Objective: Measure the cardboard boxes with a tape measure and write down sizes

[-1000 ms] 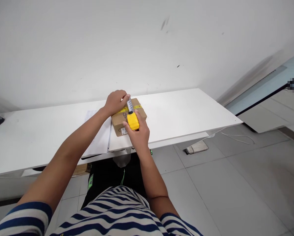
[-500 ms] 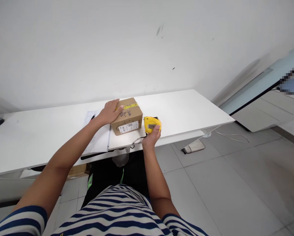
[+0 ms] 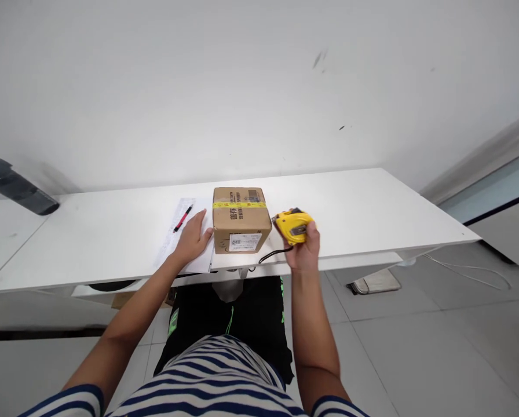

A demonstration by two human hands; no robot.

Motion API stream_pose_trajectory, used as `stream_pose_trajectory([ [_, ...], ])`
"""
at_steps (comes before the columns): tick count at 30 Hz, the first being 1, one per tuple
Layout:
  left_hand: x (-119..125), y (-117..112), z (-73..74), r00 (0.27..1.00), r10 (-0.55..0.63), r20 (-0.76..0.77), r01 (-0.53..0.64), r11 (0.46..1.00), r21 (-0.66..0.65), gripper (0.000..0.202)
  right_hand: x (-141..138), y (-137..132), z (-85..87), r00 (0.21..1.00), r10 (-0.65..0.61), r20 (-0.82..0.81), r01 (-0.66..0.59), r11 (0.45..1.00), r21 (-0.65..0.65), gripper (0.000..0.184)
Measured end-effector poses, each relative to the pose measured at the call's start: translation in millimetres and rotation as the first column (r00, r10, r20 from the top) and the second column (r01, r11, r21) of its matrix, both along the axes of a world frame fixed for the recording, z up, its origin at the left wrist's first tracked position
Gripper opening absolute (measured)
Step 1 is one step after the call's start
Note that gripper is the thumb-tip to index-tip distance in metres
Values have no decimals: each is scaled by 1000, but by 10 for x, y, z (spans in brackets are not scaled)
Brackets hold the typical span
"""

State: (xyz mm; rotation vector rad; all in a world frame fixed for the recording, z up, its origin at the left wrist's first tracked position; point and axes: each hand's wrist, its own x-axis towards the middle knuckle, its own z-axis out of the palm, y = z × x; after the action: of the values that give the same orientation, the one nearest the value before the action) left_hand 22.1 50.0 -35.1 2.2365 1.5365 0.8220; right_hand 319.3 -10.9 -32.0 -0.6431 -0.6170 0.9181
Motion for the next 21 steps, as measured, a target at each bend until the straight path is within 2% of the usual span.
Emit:
stream_pose_trajectory([
  [2, 4, -61, 199, 988, 149, 35, -151, 987, 54, 59, 192, -29, 136, 989, -98, 108, 91, 993, 71, 55],
  [4, 79, -169, 478, 957, 247, 150, -258, 965, 55, 44, 292, -47, 345, 965, -112, 239, 81, 987, 138, 63],
  [5, 143, -232, 631, 952, 206, 227, -216, 976, 17, 41, 294, -45, 462, 947, -98, 307, 48, 985, 164, 67],
  [6, 220, -294, 781, 944, 105, 313, -93, 994, -53, 43, 264, -31, 576, 925, -66, 375, -1, 984, 178, 71],
  [7, 302, -348, 923, 919, -24, 392, 87, 986, -144, 48, 209, -7, 679, 897, -24, 441, -60, 983, 175, 73],
  [8, 382, -393, 1048, 883, -108, 456, 229, 948, -220, 52, 136, 24, 764, 863, 21, 504, -115, 981, 156, 73],
  [9, 453, -426, 1154, 852, -157, 500, 318, 913, -255, 53, 56, 59, 830, 824, 73, 562, -172, 977, 126, 73],
  [11, 552, -463, 1298, 811, -200, 551, 412, 862, -294, 53, -96, 115, 912, 754, 151, 640, -268, 959, 90, 69],
  [13, 585, -466, 1357, 796, -203, 570, 435, 847, -306, 53, -195, 132, 951, 717, 182, 672, -339, 934, 110, 62],
  [16, 523, -407, 1340, 781, -169, 601, 432, 842, -325, 52, -194, 94, 982, 701, 172, 692, -362, 922, 138, 55],
  [19, 359, -266, 1243, 750, -106, 652, 383, 874, -298, 47, 13, 113, 983, 700, 152, 698, -295, 951, 90, 59],
  [21, 230, -153, 1140, 740, -50, 671, 320, 903, -286, 42, 254, 232, 946, 750, 105, 653, -209, 974, 84, 63],
])
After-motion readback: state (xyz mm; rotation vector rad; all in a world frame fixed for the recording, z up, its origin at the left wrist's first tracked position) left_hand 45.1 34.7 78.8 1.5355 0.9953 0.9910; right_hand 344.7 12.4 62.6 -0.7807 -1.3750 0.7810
